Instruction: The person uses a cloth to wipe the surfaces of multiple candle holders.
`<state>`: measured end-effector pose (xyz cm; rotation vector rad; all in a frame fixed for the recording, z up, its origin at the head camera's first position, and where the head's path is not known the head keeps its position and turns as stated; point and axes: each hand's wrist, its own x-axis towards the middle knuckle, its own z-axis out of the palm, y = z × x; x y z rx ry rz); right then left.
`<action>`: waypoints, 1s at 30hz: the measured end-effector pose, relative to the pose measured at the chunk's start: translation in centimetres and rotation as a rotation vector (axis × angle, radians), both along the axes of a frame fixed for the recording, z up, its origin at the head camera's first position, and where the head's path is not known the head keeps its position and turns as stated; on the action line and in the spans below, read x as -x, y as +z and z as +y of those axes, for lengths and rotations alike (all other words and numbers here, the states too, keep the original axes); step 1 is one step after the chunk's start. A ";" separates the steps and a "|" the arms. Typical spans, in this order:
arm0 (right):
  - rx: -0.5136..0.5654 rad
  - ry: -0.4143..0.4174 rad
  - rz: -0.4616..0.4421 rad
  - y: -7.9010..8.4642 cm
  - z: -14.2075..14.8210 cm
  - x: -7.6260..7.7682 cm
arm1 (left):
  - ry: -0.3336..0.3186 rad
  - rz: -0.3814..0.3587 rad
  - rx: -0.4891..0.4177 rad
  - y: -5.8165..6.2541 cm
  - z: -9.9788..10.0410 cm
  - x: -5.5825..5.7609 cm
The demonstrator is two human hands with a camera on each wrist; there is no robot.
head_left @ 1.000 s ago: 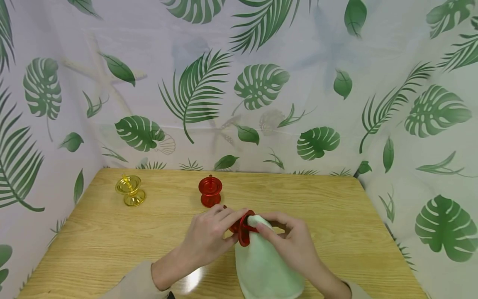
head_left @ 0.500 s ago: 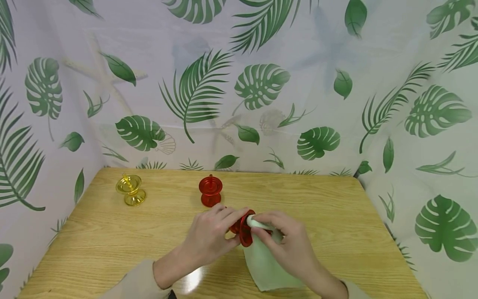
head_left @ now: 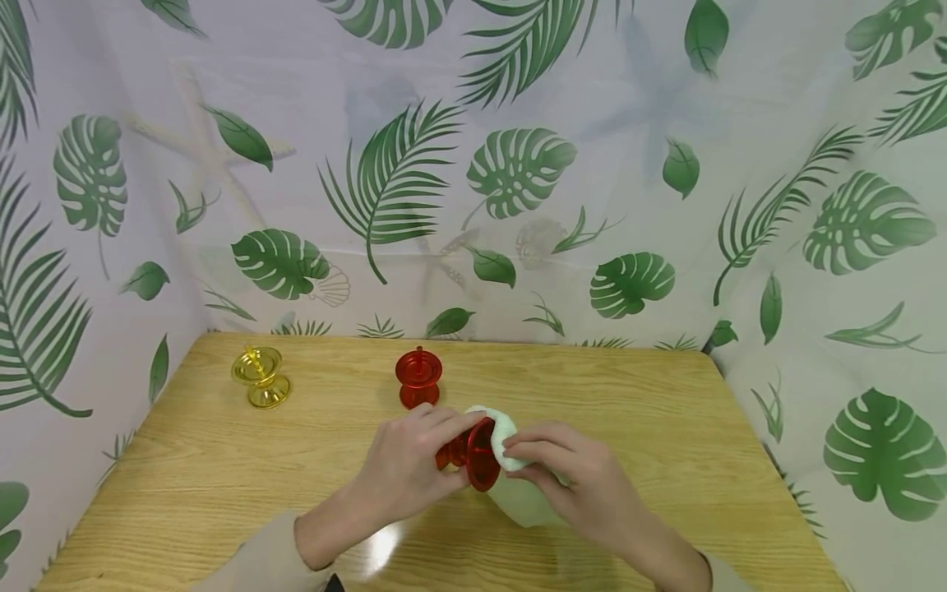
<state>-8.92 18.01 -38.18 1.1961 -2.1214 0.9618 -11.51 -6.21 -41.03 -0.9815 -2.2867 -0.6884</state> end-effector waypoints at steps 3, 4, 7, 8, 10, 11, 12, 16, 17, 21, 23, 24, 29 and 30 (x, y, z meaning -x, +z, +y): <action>0.032 0.006 -0.059 0.1 0.7 -0.3 | 0.009 -0.003 -0.001 -0.2 -0.3 0.0; 0.039 0.002 -0.082 0.1 0.9 -0.3 | 0.010 -0.006 -0.002 -0.2 -0.3 0.0; 0.057 -0.008 -0.144 0.1 1.3 -0.5 | 0.011 -0.012 -0.002 -0.2 -0.4 0.0; 0.061 -0.010 -0.157 0.0 1.4 -0.4 | 0.011 -0.012 -0.001 -0.2 -0.4 0.0; 0.070 -0.006 -0.179 0.0 1.4 -0.4 | 0.008 -0.008 0.000 -0.2 -0.4 0.0; 0.080 0.001 -0.193 -0.1 1.3 -0.3 | 0.007 -0.006 0.001 -0.2 -0.3 0.0; 0.089 0.007 -0.206 -0.1 1.3 -0.3 | 0.005 -0.003 0.000 -0.2 -0.3 -0.1; 0.128 0.022 -0.257 -0.2 1.0 -0.2 | -0.011 -0.001 0.000 0.0 -0.1 -0.3; 0.132 0.015 -0.268 -0.3 0.9 -0.2 | -0.016 -0.003 -0.001 0.1 -0.1 -0.3; 0.165 -0.025 -0.354 -0.2 0.7 -0.3 | -0.028 -0.008 -0.008 0.2 0.1 -0.5; 0.203 -0.052 -0.415 -0.1 0.7 -0.4 | -0.030 -0.008 -0.018 0.2 0.1 -0.5; 0.228 -0.067 -0.444 -0.1 0.7 -0.5 | -0.031 -0.010 -0.026 0.2 0.2 -0.5; 0.334 -0.134 -0.480 -0.2 0.9 -0.4 | -0.037 -0.046 -0.099 0.4 0.0 -0.5; 0.352 -0.138 -0.461 -0.4 0.9 -0.3 | -0.040 -0.060 -0.116 0.4 0.0 -0.5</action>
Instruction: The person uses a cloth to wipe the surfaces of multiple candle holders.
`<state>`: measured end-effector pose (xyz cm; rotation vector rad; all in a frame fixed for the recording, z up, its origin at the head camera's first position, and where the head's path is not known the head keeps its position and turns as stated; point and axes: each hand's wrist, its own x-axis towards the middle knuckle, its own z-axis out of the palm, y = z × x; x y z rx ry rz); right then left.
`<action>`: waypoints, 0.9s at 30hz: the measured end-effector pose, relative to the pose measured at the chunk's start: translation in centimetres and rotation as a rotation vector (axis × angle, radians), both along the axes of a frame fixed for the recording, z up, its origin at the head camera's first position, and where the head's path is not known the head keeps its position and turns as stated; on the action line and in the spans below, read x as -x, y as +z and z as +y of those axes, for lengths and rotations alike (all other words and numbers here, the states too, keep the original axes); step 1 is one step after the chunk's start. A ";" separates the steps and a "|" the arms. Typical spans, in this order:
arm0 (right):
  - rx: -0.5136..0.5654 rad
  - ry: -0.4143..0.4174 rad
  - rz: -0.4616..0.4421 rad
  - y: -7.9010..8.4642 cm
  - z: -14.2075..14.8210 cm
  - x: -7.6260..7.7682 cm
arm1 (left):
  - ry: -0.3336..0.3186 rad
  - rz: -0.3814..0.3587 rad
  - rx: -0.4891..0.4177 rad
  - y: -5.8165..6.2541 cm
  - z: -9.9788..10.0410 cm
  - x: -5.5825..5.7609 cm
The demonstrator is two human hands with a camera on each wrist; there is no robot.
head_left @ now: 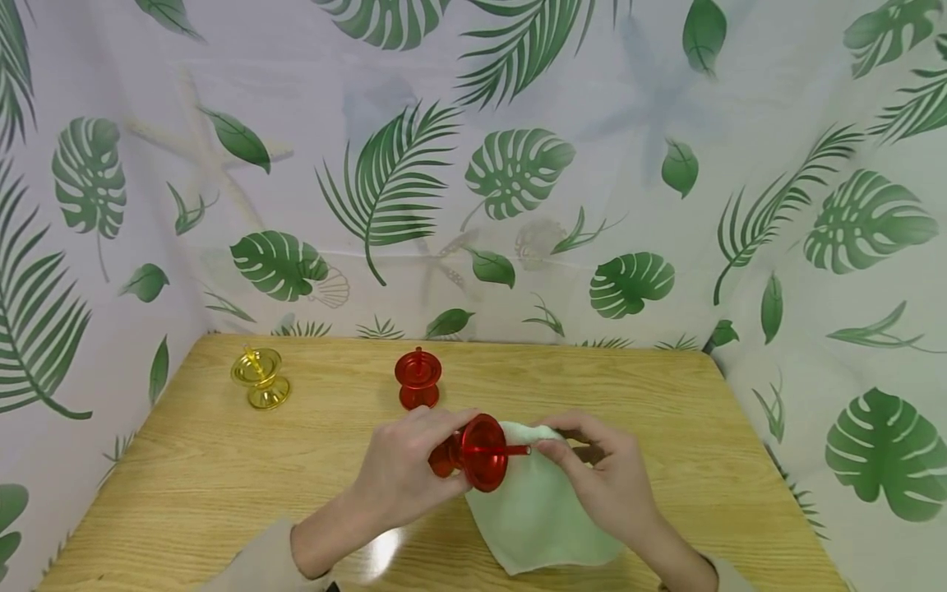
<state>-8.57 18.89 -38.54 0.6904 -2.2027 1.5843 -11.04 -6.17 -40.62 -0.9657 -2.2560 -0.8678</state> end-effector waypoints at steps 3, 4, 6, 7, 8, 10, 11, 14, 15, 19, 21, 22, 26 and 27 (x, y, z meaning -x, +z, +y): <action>0.043 -0.007 0.067 -0.6 -0.1 0.3 | -0.007 -0.039 -0.049 0.1 0.0 0.0; 0.059 -0.001 0.094 -0.9 -0.2 0.5 | -0.011 -0.053 -0.063 0.2 0.0 -0.1; 0.098 0.019 0.157 -1.5 -0.5 0.7 | -0.017 -0.082 -0.088 0.2 0.1 -0.1; 0.115 0.030 0.180 -1.9 -0.7 0.8 | -0.019 -0.094 -0.100 0.3 0.1 -0.1; 0.133 0.040 0.210 -2.2 -0.9 0.9 | -0.022 -0.110 -0.113 0.3 0.1 -0.1; 0.156 0.053 0.251 -2.8 -1.3 0.9 | -0.025 -0.134 -0.129 0.3 0.2 -0.1; 0.163 0.055 0.272 -3.0 -1.5 0.8 | -0.023 -0.140 -0.132 0.3 0.2 -0.1; 0.172 0.059 0.328 -3.7 -2.2 0.5 | -0.018 -0.143 -0.129 0.3 0.2 -0.1; 0.172 0.057 0.344 -3.9 -2.5 0.4 | -0.015 -0.138 -0.123 0.3 0.2 -0.1; 0.154 0.025 0.389 -4.3 -3.1 0.0 | -0.008 -0.110 -0.104 0.3 0.1 -0.1; 0.128 0.000 0.387 -4.3 -3.3 -0.2 | 0.003 -0.088 -0.093 0.3 0.1 -0.1; 0.111 -0.015 0.375 -4.2 -3.4 -0.3 | 0.010 -0.077 -0.086 0.2 0.1 -0.1; 0.095 0.020 0.282 -4.1 -3.3 -0.8 | 0.042 -0.048 -0.058 0.1 0.0 0.0; 0.100 0.046 0.268 -4.1 -3.2 -0.9 | 0.049 -0.042 -0.053 0.0 -0.1 0.0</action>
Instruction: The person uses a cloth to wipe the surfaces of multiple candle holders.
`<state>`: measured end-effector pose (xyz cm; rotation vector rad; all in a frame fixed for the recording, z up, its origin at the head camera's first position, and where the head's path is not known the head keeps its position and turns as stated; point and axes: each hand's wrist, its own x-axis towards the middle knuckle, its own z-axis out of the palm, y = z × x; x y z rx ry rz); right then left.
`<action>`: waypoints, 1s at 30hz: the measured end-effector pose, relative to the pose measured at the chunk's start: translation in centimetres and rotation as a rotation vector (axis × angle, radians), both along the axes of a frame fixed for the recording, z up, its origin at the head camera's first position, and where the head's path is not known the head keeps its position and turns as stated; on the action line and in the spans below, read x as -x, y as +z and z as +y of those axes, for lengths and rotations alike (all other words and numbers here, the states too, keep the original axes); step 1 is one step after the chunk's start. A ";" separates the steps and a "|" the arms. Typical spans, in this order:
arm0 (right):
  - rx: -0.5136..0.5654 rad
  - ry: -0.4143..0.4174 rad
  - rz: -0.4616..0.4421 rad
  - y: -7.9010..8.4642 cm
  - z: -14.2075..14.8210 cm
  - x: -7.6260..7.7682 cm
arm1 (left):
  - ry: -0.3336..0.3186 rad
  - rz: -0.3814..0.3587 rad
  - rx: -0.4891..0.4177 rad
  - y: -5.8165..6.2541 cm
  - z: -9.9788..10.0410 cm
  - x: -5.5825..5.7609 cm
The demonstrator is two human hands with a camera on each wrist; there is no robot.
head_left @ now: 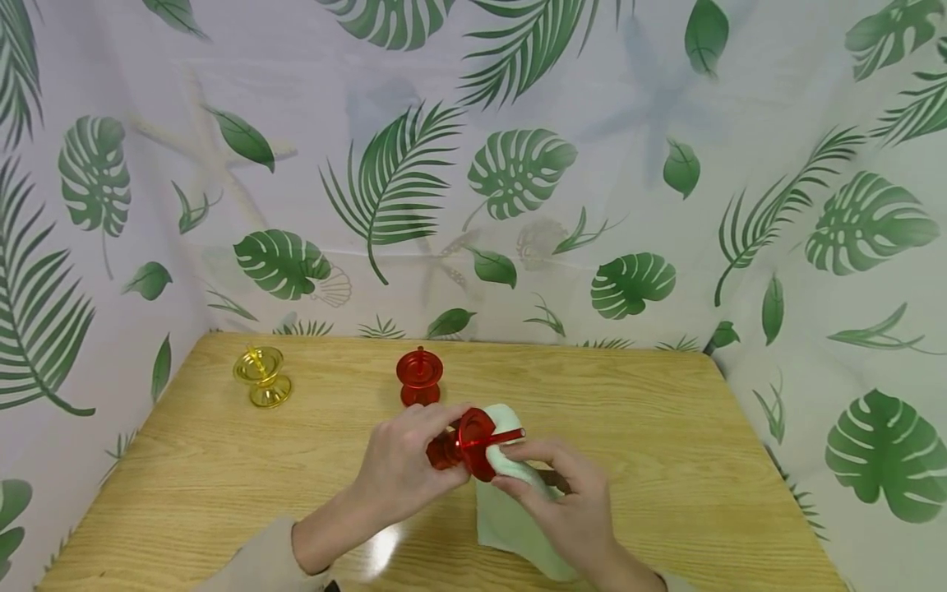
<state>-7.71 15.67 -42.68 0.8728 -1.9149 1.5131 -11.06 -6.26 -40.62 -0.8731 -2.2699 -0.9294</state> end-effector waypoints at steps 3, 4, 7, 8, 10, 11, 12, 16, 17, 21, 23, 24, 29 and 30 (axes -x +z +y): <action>0.001 0.086 -0.009 -0.5 0.2 0.0 | 0.011 0.021 0.016 -0.3 0.0 0.1; 0.000 0.105 -0.004 -0.7 0.2 0.0 | 0.014 0.032 0.019 -0.4 0.0 0.2; -0.003 0.130 0.008 -1.1 0.2 0.0 | 0.020 0.059 0.031 -0.6 0.0 0.2; 0.004 0.142 0.007 -1.2 0.1 0.0 | 0.023 0.069 0.035 -0.7 0.1 0.2; 0.012 0.157 0.019 -1.2 -0.1 0.0 | 0.026 0.088 0.044 -0.8 0.2 0.2; 0.014 0.160 0.026 -1.1 -0.2 0.0 | 0.029 0.100 0.052 -0.9 0.3 0.2; 0.017 0.164 0.032 -1.1 -0.3 -0.1 | 0.034 0.116 0.064 -0.9 0.4 0.1; 0.003 0.100 -0.003 -0.4 -0.9 -0.6 | 0.081 0.192 0.144 -1.2 0.8 -0.1; 0.008 0.085 -0.038 -0.2 -1.1 -0.7 | 0.095 0.209 0.165 -1.2 0.8 -0.2; 0.023 0.002 -0.193 0.6 -1.6 -1.3 | 0.113 0.240 0.221 -1.5 1.0 -0.5; 0.031 -0.017 -0.235 0.9 -1.8 -1.4 | 0.111 0.237 0.226 -1.5 1.1 -0.5; 0.025 -0.023 -0.233 0.9 -1.8 -1.4 | 0.110 0.233 0.224 -1.5 1.1 -0.6; -0.028 0.055 -0.044 0.4 -1.2 -0.9 | 0.083 0.165 0.156 -1.3 1.0 -0.5; -0.056 0.061 0.025 0.2 -1.0 -0.7 | 0.073 0.143 0.140 -1.2 0.9 -0.5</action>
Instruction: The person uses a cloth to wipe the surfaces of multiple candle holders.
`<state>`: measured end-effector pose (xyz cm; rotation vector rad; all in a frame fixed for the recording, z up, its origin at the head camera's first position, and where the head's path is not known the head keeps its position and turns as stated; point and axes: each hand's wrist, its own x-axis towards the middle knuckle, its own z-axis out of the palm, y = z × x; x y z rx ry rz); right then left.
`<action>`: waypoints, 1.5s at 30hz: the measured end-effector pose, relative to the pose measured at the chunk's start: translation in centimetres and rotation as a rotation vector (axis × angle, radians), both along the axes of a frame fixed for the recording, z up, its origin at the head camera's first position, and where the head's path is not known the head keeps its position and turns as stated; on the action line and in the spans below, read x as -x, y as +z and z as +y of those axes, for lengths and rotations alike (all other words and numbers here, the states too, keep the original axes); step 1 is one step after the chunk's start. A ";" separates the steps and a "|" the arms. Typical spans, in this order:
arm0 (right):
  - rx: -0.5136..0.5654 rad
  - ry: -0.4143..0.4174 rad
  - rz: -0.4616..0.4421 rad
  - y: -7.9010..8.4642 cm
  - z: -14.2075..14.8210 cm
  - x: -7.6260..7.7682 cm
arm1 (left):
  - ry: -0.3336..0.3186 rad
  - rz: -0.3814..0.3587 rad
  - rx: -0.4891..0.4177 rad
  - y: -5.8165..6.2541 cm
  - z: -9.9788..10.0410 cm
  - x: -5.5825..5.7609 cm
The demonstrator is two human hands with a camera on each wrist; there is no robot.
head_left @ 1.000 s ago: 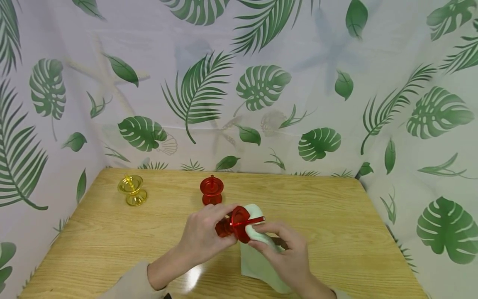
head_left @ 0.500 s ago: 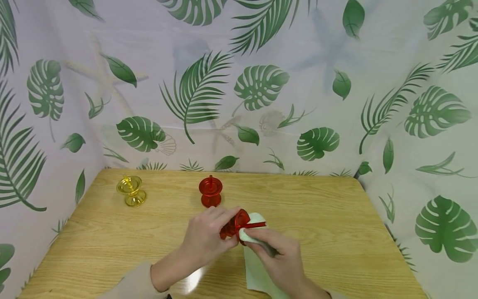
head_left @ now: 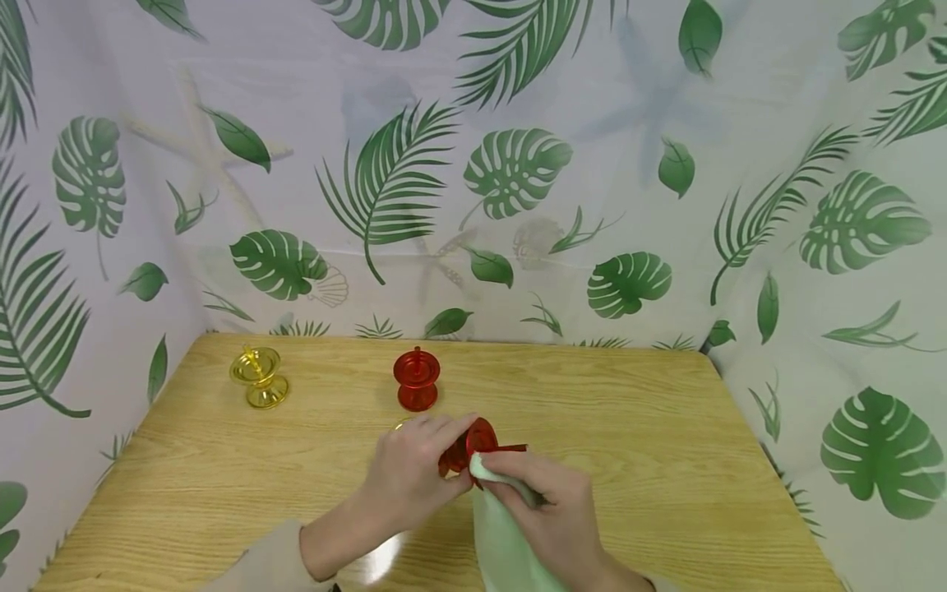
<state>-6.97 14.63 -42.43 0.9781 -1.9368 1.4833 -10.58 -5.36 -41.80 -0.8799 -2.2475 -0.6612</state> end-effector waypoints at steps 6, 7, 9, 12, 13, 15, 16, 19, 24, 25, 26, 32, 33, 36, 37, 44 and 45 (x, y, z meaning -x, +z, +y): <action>-0.133 0.009 0.338 -0.8 1.3 1.5 | -0.076 -0.195 -0.063 0.9 -0.7 0.2; -0.141 0.028 0.379 -0.8 1.5 1.9 | -0.093 -0.230 -0.070 1.1 -0.8 0.2; -0.163 0.060 0.465 -0.7 1.9 2.6 | -0.127 -0.302 -0.088 1.4 -1.0 0.2; -0.187 0.093 0.564 -0.4 2.3 3.4 | -0.162 -0.389 -0.107 1.8 -1.2 0.2; -0.198 0.098 0.592 -0.3 2.4 3.7 | -0.169 -0.411 -0.112 1.9 -1.2 0.2; -0.211 0.105 0.625 -0.2 2.6 4.0 | -0.173 -0.438 -0.115 2.1 -1.2 0.2; -0.212 0.106 0.633 -0.2 2.7 4.0 | -0.173 -0.443 -0.114 2.1 -1.2 0.2; -0.204 0.108 0.636 -0.2 2.7 4.0 | -0.170 -0.428 -0.112 2.1 -1.1 0.1; -0.164 0.089 0.623 0.0 2.4 3.5 | -0.150 -0.354 -0.100 1.9 -0.8 0.1; -0.158 0.078 0.627 0.1 2.3 3.4 | -0.144 -0.339 -0.096 1.9 -0.8 0.1; -0.156 0.058 0.634 0.2 2.4 3.3 | -0.140 -0.326 -0.094 1.9 -0.8 0.2; -0.105 -0.029 0.648 1.3 3.2 2.8 | -0.134 -0.319 -0.086 1.9 -0.8 0.2; -0.090 -0.035 0.645 1.5 3.3 2.8 | -0.131 -0.323 -0.083 1.9 -0.8 0.2; -0.053 -0.052 0.646 2.1 3.6 2.6 | -0.124 -0.329 -0.078 1.9 -0.9 0.2; -0.042 -0.061 0.650 2.2 3.7 2.6 | -0.120 -0.325 -0.076 1.9 -0.9 0.2; -0.032 -0.088 0.686 2.3 3.3 2.6 | -0.121 -0.308 -0.092 2.0 -0.6 0.1; -0.052 -0.090 0.687 2.1 3.2 2.6 | -0.130 -0.310 -0.099 2.0 -0.5 0.1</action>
